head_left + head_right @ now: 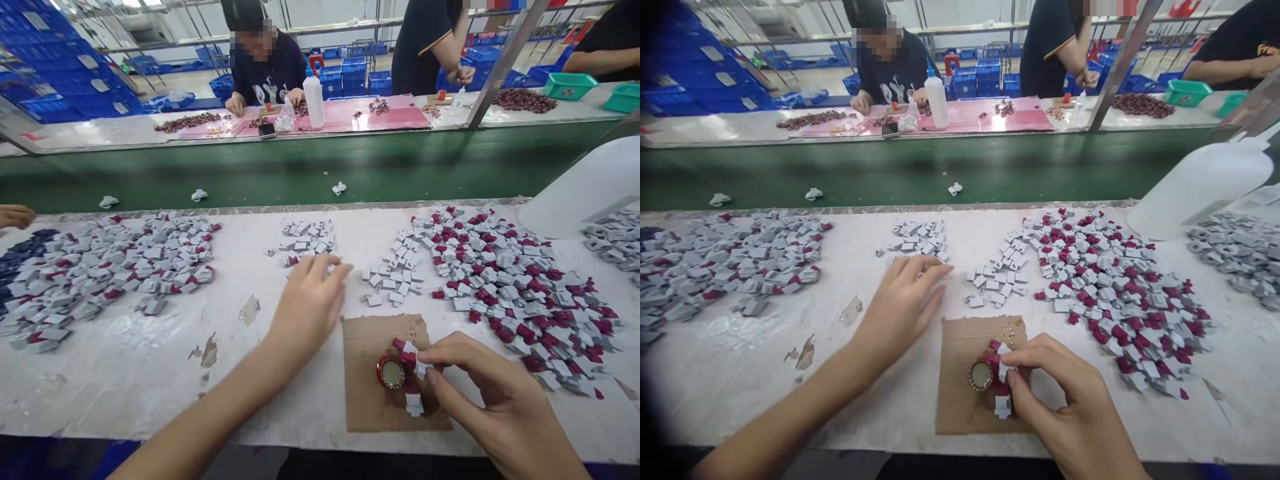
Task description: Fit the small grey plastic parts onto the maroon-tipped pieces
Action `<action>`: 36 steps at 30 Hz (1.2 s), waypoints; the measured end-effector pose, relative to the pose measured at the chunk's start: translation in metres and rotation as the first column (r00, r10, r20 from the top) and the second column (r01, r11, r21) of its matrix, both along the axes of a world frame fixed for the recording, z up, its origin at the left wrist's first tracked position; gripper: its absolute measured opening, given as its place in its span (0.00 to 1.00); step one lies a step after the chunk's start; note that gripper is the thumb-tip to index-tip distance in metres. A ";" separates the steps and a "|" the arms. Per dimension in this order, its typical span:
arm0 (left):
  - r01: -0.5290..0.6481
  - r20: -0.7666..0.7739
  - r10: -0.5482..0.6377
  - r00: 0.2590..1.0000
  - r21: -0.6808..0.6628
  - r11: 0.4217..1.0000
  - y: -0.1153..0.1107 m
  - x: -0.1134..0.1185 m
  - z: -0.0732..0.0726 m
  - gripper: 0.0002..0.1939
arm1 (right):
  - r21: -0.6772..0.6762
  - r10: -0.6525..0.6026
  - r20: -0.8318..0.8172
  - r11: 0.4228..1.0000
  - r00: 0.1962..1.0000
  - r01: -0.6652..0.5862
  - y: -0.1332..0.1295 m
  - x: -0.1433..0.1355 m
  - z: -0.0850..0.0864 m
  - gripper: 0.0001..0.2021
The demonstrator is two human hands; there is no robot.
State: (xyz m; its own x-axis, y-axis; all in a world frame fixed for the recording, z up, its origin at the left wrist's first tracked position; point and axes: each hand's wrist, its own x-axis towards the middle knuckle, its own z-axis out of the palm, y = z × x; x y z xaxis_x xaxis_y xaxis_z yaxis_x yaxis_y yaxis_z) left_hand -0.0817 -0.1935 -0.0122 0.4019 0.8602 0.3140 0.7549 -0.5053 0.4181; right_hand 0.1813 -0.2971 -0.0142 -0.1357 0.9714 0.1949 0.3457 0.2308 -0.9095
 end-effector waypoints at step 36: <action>0.421 0.688 0.236 0.686 -0.641 0.642 0.009 0.042 0.017 0.14 | -0.367 -0.365 -0.664 0.920 0.652 0.141 0.027 -0.011 -0.021 0.04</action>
